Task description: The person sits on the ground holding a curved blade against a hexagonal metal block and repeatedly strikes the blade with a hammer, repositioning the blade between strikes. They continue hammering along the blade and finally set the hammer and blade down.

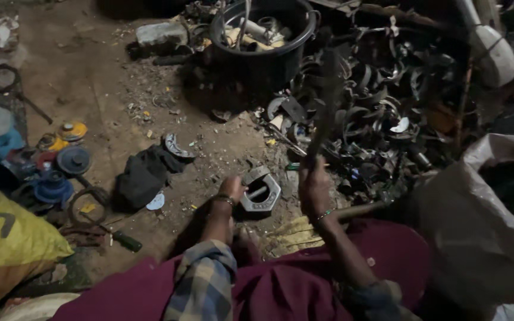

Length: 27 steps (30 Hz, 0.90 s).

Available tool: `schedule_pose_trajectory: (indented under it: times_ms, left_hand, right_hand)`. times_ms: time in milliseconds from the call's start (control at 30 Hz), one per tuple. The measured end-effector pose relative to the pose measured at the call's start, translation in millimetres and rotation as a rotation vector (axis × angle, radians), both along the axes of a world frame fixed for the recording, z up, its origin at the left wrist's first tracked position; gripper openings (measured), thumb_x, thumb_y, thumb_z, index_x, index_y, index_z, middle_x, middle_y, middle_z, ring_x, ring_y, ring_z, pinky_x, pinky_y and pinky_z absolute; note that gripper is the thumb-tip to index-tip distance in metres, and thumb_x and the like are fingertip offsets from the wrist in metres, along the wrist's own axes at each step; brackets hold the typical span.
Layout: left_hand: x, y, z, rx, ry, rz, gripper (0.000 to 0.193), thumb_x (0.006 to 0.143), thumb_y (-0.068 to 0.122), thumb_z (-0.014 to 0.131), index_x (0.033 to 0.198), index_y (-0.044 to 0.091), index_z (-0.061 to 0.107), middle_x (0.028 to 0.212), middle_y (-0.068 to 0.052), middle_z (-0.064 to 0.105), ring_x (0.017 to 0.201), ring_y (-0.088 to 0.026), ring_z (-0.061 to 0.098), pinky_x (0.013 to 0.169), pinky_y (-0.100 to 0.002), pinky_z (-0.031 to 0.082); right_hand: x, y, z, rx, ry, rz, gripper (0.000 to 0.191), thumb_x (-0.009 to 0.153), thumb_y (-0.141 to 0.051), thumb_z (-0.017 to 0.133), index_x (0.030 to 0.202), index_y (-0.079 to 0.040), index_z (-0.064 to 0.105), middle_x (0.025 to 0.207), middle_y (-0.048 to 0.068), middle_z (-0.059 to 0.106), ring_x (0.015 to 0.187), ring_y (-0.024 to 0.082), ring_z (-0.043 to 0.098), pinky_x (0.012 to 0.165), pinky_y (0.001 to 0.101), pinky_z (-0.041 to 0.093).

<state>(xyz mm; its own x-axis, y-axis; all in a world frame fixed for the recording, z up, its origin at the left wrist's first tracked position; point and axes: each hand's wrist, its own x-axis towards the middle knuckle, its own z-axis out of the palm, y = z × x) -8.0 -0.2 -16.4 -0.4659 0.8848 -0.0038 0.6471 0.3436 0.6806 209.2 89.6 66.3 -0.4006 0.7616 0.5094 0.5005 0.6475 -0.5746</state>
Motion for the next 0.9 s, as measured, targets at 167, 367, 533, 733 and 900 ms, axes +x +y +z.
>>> schedule_pose_trajectory:
  times_ms: [167,367,533,733,900]
  left_hand:
    - [2,-1,-8,-0.147,0.065,-0.006,0.036,0.083,0.03,0.082,0.11,0.007,0.074,0.107,-0.023,0.073,0.104,-0.041,0.07,0.09,-0.05,0.056]
    - [2,1,3,-0.111,-0.023,0.051,0.037,0.08,0.026,0.085,0.107,0.004,0.072,0.105,-0.027,0.069,0.101,-0.046,0.066,0.085,-0.054,0.054]
    - [1,1,2,-0.166,0.083,0.074,0.029,0.083,0.03,0.082,0.096,0.005,0.076,0.098,-0.027,0.071,0.098,-0.045,0.069,0.084,-0.054,0.057]
    - [2,-3,-9,-0.11,0.097,0.05,0.033,0.08,0.032,0.084,0.09,0.001,0.076,0.099,-0.027,0.071,0.097,-0.046,0.069,0.084,-0.053,0.057]
    - [2,-5,0,0.163,0.075,0.036,0.027,0.082,0.015,0.072,0.108,0.009,0.076,0.107,-0.021,0.075,0.101,-0.044,0.069,0.086,-0.054,0.055]
  right_hand:
    - [-6,-2,-7,-0.089,0.399,0.049,0.012,0.105,-0.015,0.063,0.106,-0.004,0.06,0.081,0.025,0.065,0.067,0.044,0.062,0.061,0.0529,0.051]
    - [1,-4,-15,-0.205,-0.606,0.204,0.029,0.102,-0.017,0.057,0.125,0.001,0.057,0.093,0.029,0.066,0.08,0.048,0.064,0.066,0.0555,0.051]
    - [5,5,-5,-0.006,-0.116,0.08,0.028,0.101,-0.017,0.058,0.121,0.002,0.055,0.093,0.028,0.066,0.08,0.049,0.064,0.066,0.057,0.051]
    - [-8,2,-3,0.128,0.232,0.054,0.016,0.103,-0.016,0.061,0.112,-0.005,0.056,0.081,0.023,0.065,0.07,0.046,0.063,0.063,0.0562,0.047]
    - [-13,-10,-11,-0.084,-0.397,0.275,0.02,0.101,-0.023,0.058,0.108,-0.004,0.059,0.085,0.027,0.067,0.077,0.05,0.064,0.064,0.0583,0.049]
